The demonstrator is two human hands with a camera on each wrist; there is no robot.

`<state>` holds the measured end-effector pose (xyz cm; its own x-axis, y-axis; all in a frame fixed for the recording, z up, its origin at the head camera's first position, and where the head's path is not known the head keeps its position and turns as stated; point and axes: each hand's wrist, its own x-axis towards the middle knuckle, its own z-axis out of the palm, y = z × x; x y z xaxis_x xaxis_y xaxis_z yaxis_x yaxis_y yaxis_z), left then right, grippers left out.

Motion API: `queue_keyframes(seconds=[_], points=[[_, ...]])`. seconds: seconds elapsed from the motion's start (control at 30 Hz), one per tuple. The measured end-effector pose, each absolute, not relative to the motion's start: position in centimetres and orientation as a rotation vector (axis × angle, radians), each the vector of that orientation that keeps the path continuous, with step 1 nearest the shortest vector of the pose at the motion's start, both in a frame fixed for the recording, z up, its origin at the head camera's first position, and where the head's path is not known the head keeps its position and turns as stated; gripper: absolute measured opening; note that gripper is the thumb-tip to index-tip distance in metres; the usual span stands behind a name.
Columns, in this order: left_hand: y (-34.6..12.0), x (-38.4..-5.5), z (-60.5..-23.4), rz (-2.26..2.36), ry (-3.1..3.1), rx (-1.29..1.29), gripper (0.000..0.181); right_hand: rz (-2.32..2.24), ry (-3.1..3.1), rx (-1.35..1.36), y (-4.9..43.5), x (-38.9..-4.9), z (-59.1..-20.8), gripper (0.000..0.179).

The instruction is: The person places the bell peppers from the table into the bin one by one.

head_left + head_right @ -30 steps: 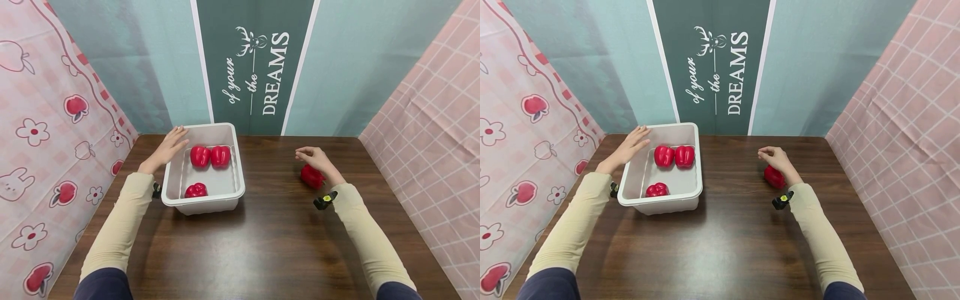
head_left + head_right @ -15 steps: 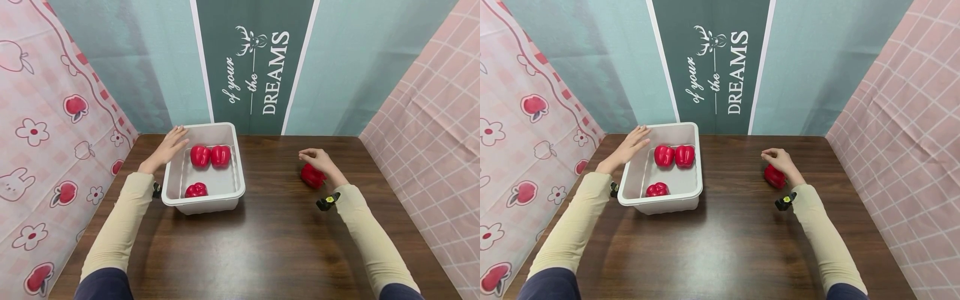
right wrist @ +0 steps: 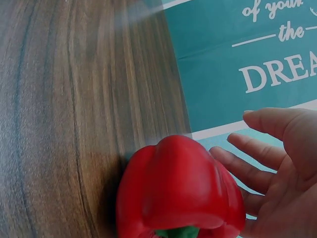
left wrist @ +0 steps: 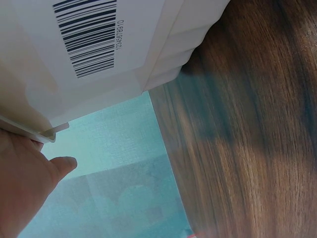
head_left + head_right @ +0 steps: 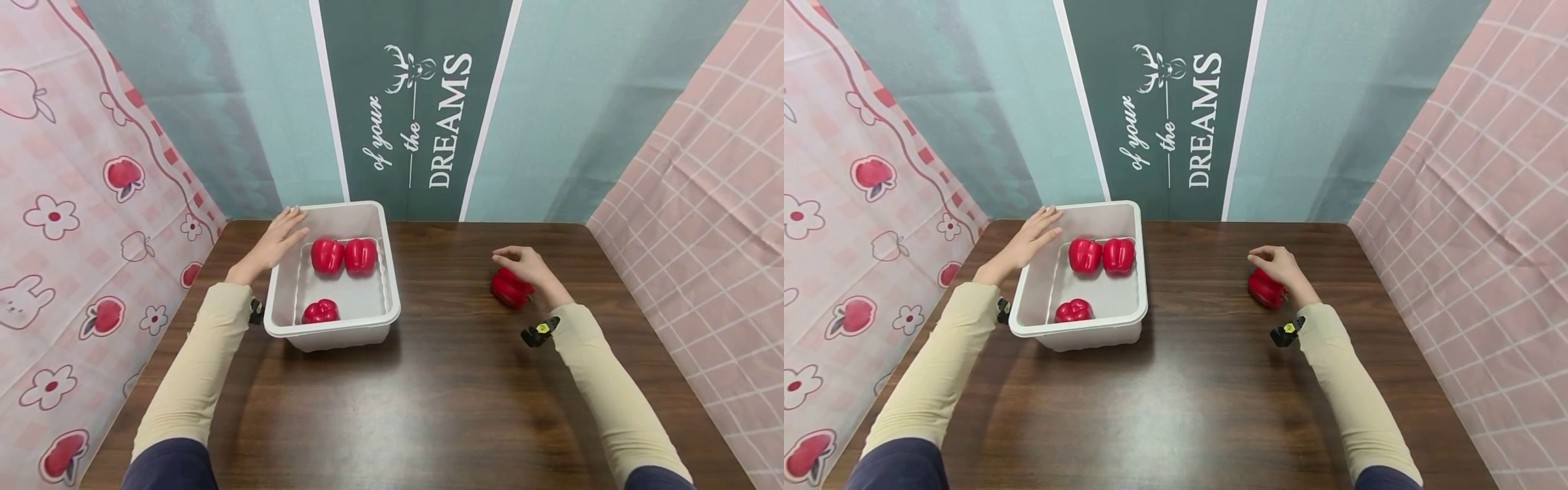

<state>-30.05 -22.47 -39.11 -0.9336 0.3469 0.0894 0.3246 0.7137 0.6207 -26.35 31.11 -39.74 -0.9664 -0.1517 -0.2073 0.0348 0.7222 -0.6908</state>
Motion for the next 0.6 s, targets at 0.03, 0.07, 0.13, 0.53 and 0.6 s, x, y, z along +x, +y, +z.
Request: queue_keyframes(seconds=[0.03, 0.07, 0.13, 0.53, 0.6], points=[[-22.47, -30.03, -39.11, 1.031, 2.876, 0.565, 0.061, -1.081, 2.675, -0.086, 31.15, -26.28, -39.78, 0.046], [-22.47, -30.01, -39.1, 1.027, 2.877, 0.566, 0.061, -1.079, 2.677, -0.082, 31.2, -26.23, -39.84, 0.046], [-22.47, -29.92, -39.05, 1.027, 2.876, 0.568, 0.061, -1.078, 2.68, -0.078, 31.28, -26.12, -39.95, 0.046], [-22.67, -29.81, -38.99, 1.028, 2.862, 0.576, 0.061, -0.982, 2.71, -0.105, 31.6, -25.42, -40.51, 0.047], [-22.64, -29.79, -39.01, 1.028, 2.867, 0.579, 0.06, -0.951, 2.718, -0.115, 31.68, -25.31, -40.55, 0.048]])
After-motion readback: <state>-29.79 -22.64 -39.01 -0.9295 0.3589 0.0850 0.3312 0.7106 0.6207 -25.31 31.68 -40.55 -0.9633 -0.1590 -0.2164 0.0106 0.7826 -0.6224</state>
